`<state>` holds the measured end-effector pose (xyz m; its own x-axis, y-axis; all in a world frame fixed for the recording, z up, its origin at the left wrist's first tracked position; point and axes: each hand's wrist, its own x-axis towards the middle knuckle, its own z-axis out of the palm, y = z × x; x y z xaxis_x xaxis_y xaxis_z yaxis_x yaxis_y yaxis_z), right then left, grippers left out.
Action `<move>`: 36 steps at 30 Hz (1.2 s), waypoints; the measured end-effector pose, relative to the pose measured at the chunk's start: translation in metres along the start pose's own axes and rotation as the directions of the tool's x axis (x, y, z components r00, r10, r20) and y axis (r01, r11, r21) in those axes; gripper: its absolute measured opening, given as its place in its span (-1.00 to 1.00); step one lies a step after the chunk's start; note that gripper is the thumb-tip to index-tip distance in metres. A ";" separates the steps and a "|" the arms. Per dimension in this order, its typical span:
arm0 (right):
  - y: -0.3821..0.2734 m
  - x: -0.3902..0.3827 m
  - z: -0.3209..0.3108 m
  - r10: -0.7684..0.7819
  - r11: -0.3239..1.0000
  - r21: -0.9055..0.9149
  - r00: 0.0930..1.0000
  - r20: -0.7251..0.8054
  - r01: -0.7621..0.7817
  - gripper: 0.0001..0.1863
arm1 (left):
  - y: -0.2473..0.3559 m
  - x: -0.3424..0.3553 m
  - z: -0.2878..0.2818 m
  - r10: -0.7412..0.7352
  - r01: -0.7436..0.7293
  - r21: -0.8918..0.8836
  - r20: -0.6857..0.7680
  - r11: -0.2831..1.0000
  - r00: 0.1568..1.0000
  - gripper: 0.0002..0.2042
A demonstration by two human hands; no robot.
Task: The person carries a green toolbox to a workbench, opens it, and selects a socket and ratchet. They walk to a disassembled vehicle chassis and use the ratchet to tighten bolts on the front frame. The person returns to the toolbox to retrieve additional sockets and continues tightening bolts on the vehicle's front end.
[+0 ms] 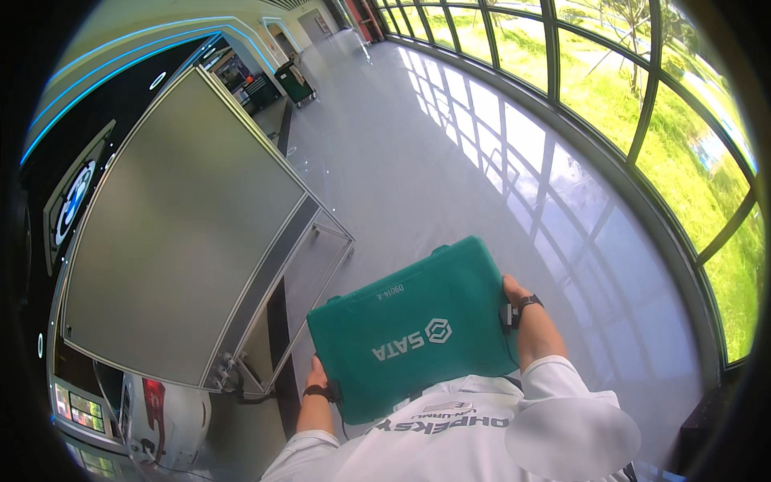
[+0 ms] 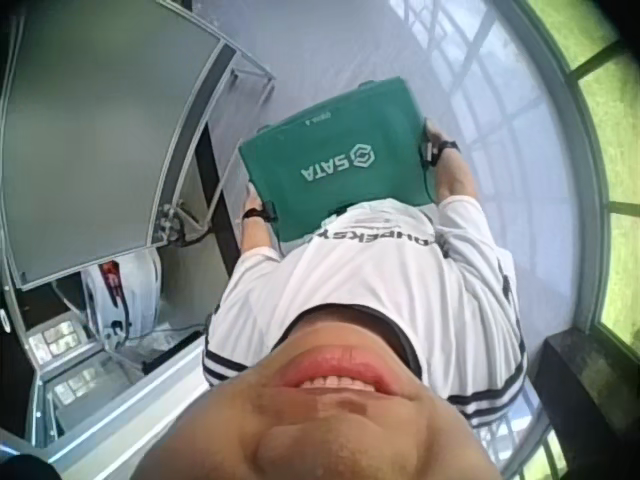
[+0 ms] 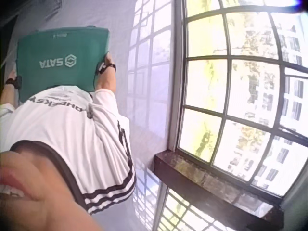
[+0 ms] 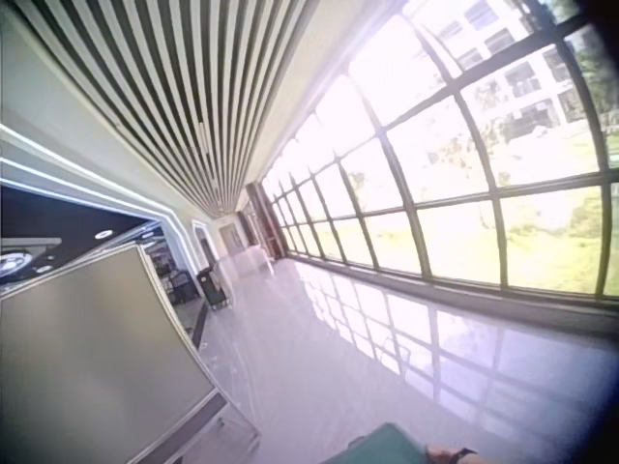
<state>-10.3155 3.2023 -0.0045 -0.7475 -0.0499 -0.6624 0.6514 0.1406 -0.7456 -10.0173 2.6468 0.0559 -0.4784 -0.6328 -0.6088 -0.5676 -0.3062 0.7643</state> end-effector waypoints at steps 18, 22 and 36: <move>-0.441 0.458 -0.021 0.072 0.995 -0.079 0.995 0.068 -0.066 -0.40 | 0.425 0.284 0.390 0.062 -0.063 0.241 0.010 0.969 0.998 -0.30; -0.548 0.564 0.028 0.074 0.987 -0.149 0.986 0.152 -0.052 -0.39 | 0.489 0.361 0.418 -0.019 0.027 0.080 -0.097 0.996 0.995 -0.33; -0.904 0.912 0.123 0.065 0.972 -0.233 0.986 0.154 -0.028 -0.35 | 0.766 0.710 0.602 0.259 -0.179 0.671 -0.019 0.720 0.966 -0.40</move>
<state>-11.5697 2.9081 0.0566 -0.6747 -0.1919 -0.7127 0.6235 0.3685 -0.6895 -11.1945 2.3909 0.0809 -0.5958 -0.7042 -0.3862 -0.7721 0.3700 0.5167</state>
